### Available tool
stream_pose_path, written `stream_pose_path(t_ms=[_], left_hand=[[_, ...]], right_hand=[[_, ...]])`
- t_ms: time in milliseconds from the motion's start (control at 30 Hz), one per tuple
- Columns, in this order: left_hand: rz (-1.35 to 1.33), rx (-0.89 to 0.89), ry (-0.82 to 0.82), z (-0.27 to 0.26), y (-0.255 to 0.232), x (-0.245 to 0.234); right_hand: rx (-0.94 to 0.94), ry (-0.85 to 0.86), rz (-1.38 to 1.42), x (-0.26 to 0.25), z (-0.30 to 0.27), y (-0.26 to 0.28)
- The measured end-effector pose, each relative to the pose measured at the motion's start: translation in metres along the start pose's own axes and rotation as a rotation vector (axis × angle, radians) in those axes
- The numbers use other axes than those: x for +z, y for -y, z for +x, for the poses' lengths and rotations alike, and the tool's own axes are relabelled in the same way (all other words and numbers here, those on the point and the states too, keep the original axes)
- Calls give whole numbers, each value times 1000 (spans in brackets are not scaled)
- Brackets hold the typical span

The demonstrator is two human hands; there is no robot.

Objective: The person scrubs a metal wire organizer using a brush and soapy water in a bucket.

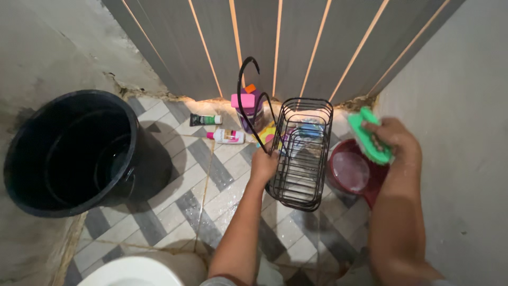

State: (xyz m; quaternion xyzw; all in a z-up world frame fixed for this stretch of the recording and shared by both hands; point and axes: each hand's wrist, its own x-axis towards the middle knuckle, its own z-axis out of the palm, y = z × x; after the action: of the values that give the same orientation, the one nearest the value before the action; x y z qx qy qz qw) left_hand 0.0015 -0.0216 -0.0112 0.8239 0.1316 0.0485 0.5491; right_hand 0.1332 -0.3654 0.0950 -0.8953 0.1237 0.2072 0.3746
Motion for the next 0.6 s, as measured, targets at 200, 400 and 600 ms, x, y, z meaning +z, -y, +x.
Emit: stream_pose_path(t_ms=[200,400,600], left_hand=[[157,11,-8,7,-15,15],[118,-16,49,-8,-48,10],[119,20,17,0,-26,20]], right_hand=[[-601,-198,603,23,-71,124],[-1089,-128,1056,76,-141,185],[-1196,-318,521,131,-127,167]])
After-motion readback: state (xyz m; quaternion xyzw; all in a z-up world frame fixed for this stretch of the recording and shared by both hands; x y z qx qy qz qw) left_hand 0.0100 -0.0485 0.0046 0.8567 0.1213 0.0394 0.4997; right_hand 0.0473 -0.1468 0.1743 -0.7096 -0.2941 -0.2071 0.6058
